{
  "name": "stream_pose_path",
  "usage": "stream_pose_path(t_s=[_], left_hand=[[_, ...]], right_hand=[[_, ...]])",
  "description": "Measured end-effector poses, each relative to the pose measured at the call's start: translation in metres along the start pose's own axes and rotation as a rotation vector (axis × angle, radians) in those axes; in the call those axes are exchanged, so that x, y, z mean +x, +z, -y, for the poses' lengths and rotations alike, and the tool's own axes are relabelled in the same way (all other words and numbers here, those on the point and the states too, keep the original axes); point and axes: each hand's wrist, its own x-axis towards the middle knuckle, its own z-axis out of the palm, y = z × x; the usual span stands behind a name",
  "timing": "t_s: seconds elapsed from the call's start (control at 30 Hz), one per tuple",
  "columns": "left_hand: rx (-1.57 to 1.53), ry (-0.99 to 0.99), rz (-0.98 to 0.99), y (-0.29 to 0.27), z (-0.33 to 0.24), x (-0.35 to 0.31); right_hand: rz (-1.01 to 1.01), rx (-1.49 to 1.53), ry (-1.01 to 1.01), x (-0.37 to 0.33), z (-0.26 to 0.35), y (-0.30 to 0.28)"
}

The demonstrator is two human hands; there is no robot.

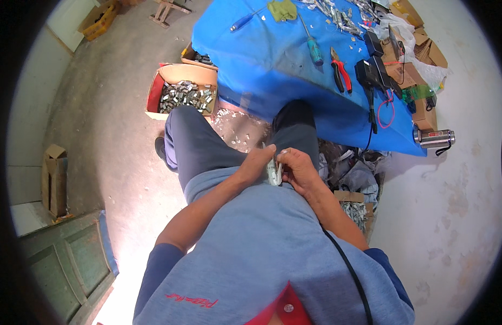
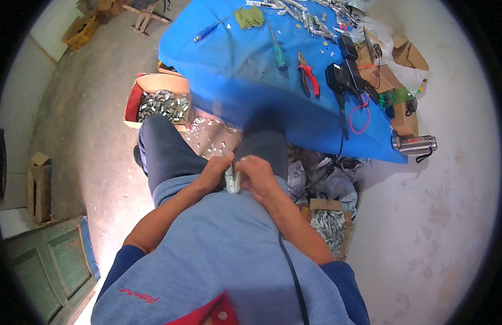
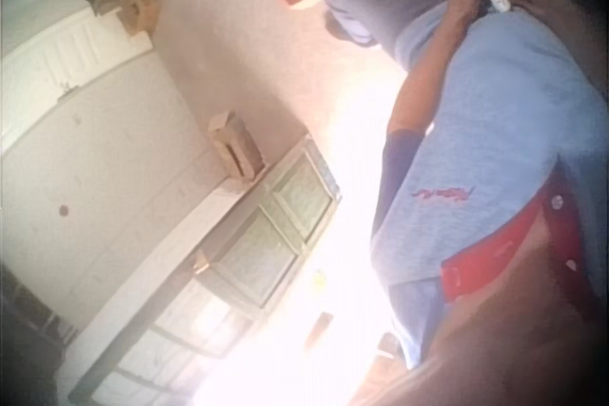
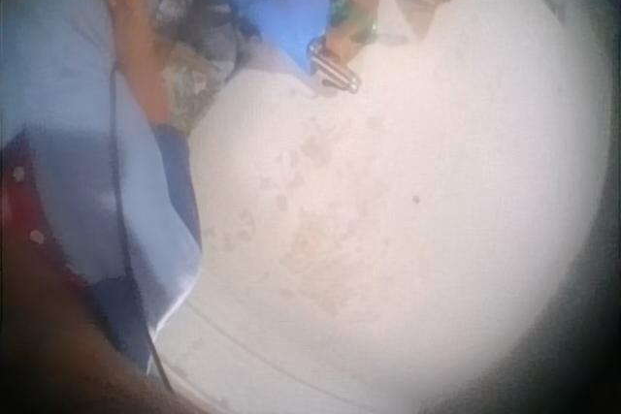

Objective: The person disassembles a silver hardware component by hand and using a screwdriver to pry and remove small white plastic or metal parts.

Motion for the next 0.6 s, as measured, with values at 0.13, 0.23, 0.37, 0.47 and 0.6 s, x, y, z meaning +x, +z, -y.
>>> stream_pose_path(t_s=[0.13,0.23,0.37,0.47,0.6], left_hand=[[-0.091,-0.065,0.002,0.003,-0.010,-0.005],[-0.076,-0.051,-0.022,0.002,-0.007,-0.005],[0.044,0.036,-0.076,0.001,0.003,-0.001],[0.052,0.205,-0.300,0.010,-0.005,0.000],[-0.077,-0.080,-0.167,-0.007,-0.011,-0.006]], right_hand=[[-0.135,-0.600,-0.295,0.004,0.000,0.009],[-0.204,-0.926,-0.404,-0.002,0.002,0.013],[-0.139,-1.002,-0.372,-0.012,0.013,0.020],[-0.104,-1.015,-0.431,-0.019,0.019,0.030],[-0.043,-1.166,-0.703,-0.015,0.015,0.028]])
